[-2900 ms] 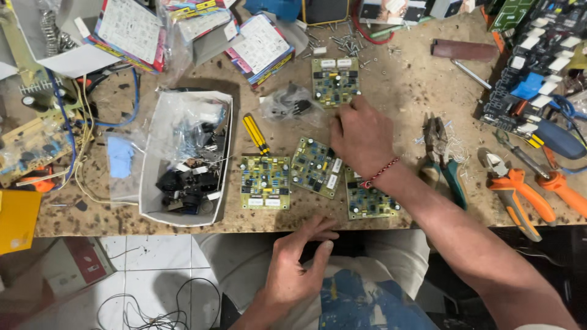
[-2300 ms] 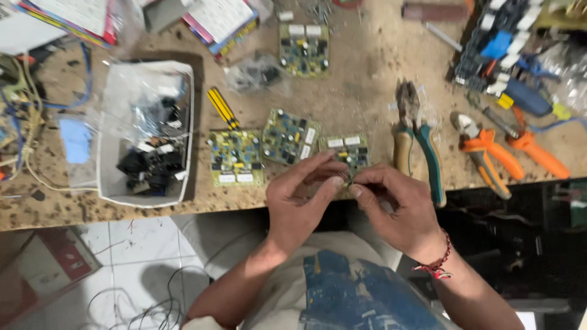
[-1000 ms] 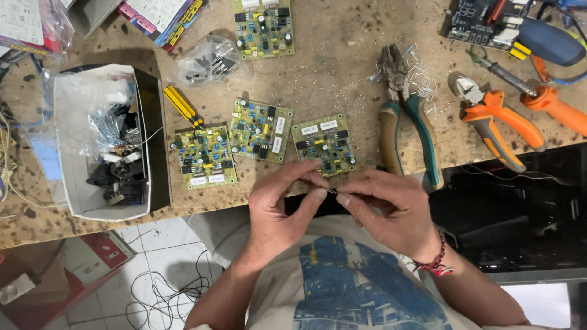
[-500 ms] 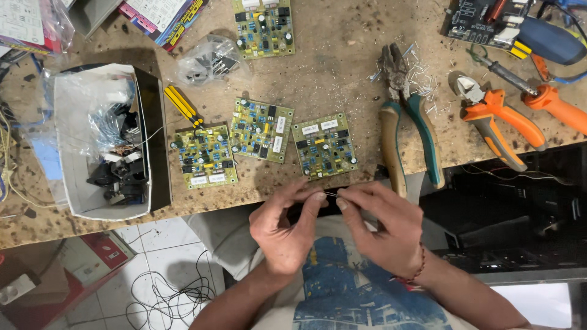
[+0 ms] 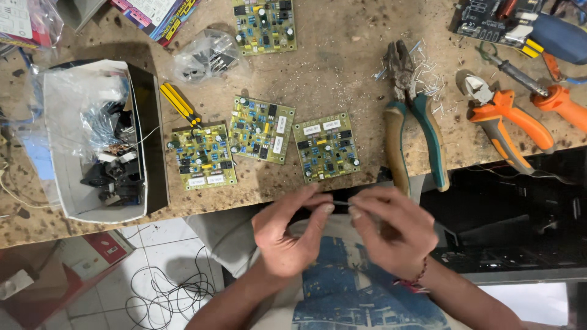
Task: The person is soldering components onto small green circuit boards using a soldering iron. They hold the board in one hand and apply the iron to specific points on the board's surface. The workspace is cluttered with tools and electronic parts.
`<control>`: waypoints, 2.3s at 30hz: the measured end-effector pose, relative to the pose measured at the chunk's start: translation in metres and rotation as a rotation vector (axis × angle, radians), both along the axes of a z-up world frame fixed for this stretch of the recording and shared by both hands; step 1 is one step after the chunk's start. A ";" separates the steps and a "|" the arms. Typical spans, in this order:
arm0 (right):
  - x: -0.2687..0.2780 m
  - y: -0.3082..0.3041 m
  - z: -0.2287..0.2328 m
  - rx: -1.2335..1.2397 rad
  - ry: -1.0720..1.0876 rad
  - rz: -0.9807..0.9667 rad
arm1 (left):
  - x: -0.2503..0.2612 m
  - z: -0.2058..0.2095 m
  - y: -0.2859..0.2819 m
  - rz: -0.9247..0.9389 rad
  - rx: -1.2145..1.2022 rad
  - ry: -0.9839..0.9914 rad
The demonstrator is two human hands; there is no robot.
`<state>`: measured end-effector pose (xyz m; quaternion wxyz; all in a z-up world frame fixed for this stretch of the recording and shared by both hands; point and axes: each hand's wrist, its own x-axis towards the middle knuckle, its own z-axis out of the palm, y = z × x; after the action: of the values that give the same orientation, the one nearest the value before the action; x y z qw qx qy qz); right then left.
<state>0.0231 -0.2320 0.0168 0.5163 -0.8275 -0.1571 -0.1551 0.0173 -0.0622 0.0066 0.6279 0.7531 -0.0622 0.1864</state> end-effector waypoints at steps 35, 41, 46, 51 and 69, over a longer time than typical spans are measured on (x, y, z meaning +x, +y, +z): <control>0.021 -0.022 0.012 0.358 0.229 -0.062 | 0.039 0.023 0.025 -0.140 0.424 -0.070; 0.022 -0.015 0.016 0.338 0.191 -0.053 | 0.023 0.017 0.022 -0.095 0.331 -0.038; 0.020 -0.012 0.012 0.287 0.183 -0.074 | 0.009 0.005 0.011 -0.016 0.238 -0.048; 0.022 0.004 0.006 0.367 -0.051 -0.095 | -0.002 0.004 -0.007 0.044 0.106 -0.003; 0.018 0.007 -0.007 0.216 -0.307 -0.103 | -0.010 -0.001 -0.024 -0.073 -0.774 0.117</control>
<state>0.0407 -0.2248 0.0099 0.5635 -0.7407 -0.1738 -0.3220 0.0074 -0.0857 0.0053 0.8742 0.4672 0.0220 0.1302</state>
